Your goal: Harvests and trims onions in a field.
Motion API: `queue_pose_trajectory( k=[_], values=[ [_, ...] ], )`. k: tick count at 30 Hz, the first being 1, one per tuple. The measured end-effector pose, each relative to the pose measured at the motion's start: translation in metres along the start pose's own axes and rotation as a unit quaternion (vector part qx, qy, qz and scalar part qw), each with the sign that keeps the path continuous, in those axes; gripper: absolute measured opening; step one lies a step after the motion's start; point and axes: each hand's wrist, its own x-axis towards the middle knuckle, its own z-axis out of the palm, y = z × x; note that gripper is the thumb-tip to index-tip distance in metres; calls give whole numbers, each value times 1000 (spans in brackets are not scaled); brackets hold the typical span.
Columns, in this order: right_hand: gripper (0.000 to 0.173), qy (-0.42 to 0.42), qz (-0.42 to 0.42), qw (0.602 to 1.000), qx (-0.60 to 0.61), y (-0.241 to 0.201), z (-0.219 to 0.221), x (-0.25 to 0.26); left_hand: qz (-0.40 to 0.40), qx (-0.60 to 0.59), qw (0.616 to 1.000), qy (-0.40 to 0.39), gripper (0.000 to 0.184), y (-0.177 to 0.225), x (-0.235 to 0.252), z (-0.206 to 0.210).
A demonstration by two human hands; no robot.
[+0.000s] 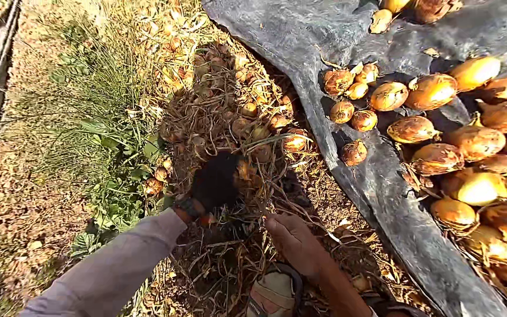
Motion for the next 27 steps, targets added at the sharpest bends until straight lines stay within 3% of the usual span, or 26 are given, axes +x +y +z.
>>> queue_pose_trajectory(
  k=[1, 3, 5, 6, 7, 9, 10, 11, 13, 15, 17, 20, 21, 24, 27],
  values=[
    [59, 38, 15, 999, 12, 0, -1, 0, 26, 19, 999, 8, 84, -9, 1, -7],
    [58, 101, 95, 989, 48, 4, -12, 3, 154, 33, 987, 26, 79, -9, -9, -26],
    [60, 93, 155, 979, 98, 3, -19, 8, 291, -18, 955, 57, 76, 2, -21, -33],
    [62, 92, 155, 975, 132, 1, -17, 10, 309, -67, 947, 61, 71, 9, -24, -33],
    [65, 101, 147, 969, 169, 0, -14, 10, 275, -126, 952, 48, 65, 17, -26, -33],
    [67, 166, 136, 964, 160, 2, -12, 9, 135, -297, 945, -2, 60, 30, -27, -23],
    [69, 194, 127, 965, 124, 5, -14, 9, 75, -400, 911, -66, 63, 34, -26, -16],
    [71, 217, 117, 965, 91, 6, -16, 10, 32, -506, 851, -138, 69, 37, -26, -8],
    [74, 237, 95, 965, 62, 9, -17, 12, 8, -622, 749, -227, 81, 44, -30, 8],
    [73, 235, 85, 968, 37, 9, -15, 12, -9, -658, 723, -210, 81, 51, -32, 14],
    [67, 233, 67, 970, -29, 7, -18, 13, -37, -654, 734, -179, 85, 53, -30, 11],
    [67, 203, 55, 969, -126, 8, -27, 14, 15, -522, 835, -174, 88, 50, -22, -2],
    [67, 187, 54, 971, -137, 8, -28, 14, 34, -460, 870, -174, 88, 51, -22, -7],
    [63, 130, 59, 983, -112, 8, -27, 12, 34, -353, 917, -183, 89, 54, -24, -17],
    [62, 60, 65, 991, -102, -3, -22, 11, 42, -160, 981, -105, 91, 48, -20, -11]
  ],
)
